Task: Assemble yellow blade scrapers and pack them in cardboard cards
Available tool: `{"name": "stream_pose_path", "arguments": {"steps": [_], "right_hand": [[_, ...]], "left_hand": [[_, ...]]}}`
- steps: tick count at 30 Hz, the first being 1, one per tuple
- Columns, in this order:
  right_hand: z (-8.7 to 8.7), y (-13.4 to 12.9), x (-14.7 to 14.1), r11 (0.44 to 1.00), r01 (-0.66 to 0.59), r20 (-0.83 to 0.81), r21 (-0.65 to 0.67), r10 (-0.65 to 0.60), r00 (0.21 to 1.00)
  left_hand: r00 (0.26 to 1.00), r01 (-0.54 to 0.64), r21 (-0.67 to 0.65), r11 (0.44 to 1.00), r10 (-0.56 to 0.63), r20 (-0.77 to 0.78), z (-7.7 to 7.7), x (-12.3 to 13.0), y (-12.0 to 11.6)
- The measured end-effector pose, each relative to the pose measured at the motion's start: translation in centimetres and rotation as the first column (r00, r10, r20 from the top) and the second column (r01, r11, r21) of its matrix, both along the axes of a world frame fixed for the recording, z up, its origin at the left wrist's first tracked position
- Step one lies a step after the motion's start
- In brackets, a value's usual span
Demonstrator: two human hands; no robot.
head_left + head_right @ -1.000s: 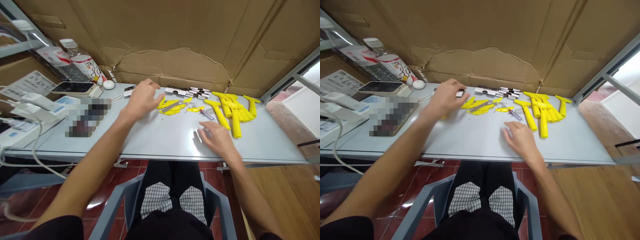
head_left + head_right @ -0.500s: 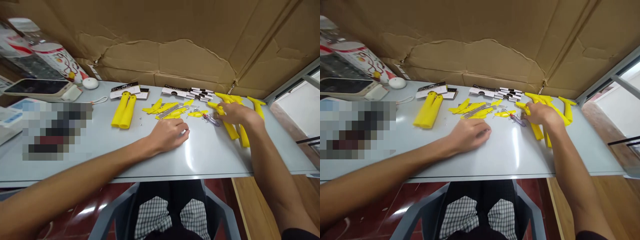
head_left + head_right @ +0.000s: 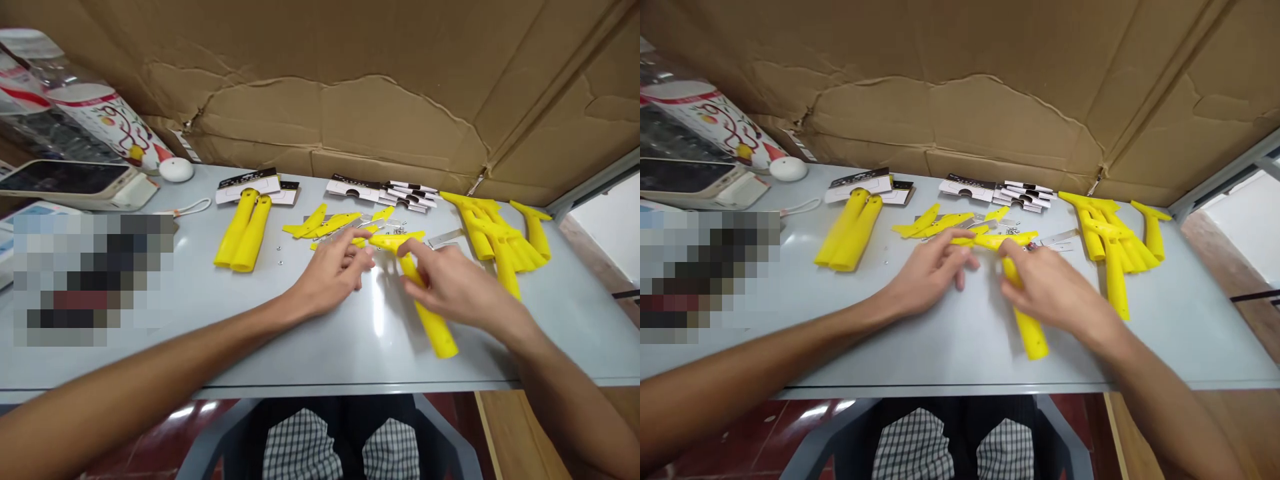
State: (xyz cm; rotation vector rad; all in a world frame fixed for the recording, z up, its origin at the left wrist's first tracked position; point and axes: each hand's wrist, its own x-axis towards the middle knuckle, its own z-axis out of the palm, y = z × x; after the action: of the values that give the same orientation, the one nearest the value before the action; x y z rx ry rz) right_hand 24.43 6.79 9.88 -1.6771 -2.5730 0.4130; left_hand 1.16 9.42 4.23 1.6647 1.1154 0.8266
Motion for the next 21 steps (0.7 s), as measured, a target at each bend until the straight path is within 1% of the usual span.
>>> {"name": "stream_pose_path", "arguments": {"steps": [2,5,8,10,11,12,14,15,16,17,18,20,21], "right_hand": [[-1.2,-0.8,-1.9,0.998,-0.060,-0.071,-0.017,0.059,0.996],[-2.6,-1.5,-3.5,0.995,-0.082,-0.163,-0.054,0.072,0.984],[-3.1,-1.4,-3.6,0.984,-0.160,-0.276,-0.083,0.131,0.952],[-2.9,-0.7,-2.9,0.985,-0.161,-0.313,-0.058,0.135,0.940],[-2.7,-0.2,-2.4,0.992,-0.124,-0.306,-0.016,0.113,0.945],[-2.5,0.4,-1.8,0.997,-0.045,-0.269,0.059,0.059,0.961],[-2.1,1.8,-0.3,0.972,0.084,-0.115,0.220,-0.059,0.992],[-2.0,2.4,0.5,0.959,0.118,-0.036,0.258,-0.112,0.993],[-1.9,3.0,1.2,0.960,0.128,0.042,0.248,-0.142,0.989],[-1.9,3.6,2.0,0.969,0.134,0.102,0.207,-0.157,0.982],[-1.9,4.1,2.6,0.974,0.141,0.137,0.175,-0.166,0.977],[-2.2,4.8,3.6,0.979,0.146,0.136,0.141,-0.165,0.977],[-2.3,5.1,3.9,0.981,0.148,0.118,0.127,-0.164,0.979]], "left_hand": [[0.999,-0.023,-0.083,0.996,0.025,0.032,0.2,-0.1,0.2],[0.999,-0.039,-0.147,0.988,0.042,0.017,0.4,-0.2,0.6],[0.999,-0.032,-0.241,0.970,0.038,0.019,0.5,-0.3,0.9],[0.998,-0.034,-0.276,0.961,0.050,0.050,0.6,-0.3,1.1],[0.996,-0.041,-0.278,0.960,0.062,0.068,0.7,-0.3,1.1],[0.994,-0.047,-0.278,0.959,0.073,0.082,0.8,-0.3,1.1],[0.993,-0.062,-0.271,0.961,0.087,0.081,1.2,-0.3,1.1],[0.994,-0.067,-0.261,0.963,0.086,0.062,1.3,-0.3,1.1],[0.996,-0.076,-0.244,0.967,0.087,0.033,1.5,-0.3,1.1],[0.996,-0.089,-0.218,0.972,0.092,0.002,1.7,-0.4,1.1],[0.995,-0.104,-0.191,0.976,0.102,-0.023,1.8,-0.5,1.1],[0.992,-0.127,-0.166,0.978,0.123,-0.032,2.0,-0.6,1.1],[0.991,-0.132,-0.177,0.975,0.132,-0.012,2.0,-0.6,1.1]]}}
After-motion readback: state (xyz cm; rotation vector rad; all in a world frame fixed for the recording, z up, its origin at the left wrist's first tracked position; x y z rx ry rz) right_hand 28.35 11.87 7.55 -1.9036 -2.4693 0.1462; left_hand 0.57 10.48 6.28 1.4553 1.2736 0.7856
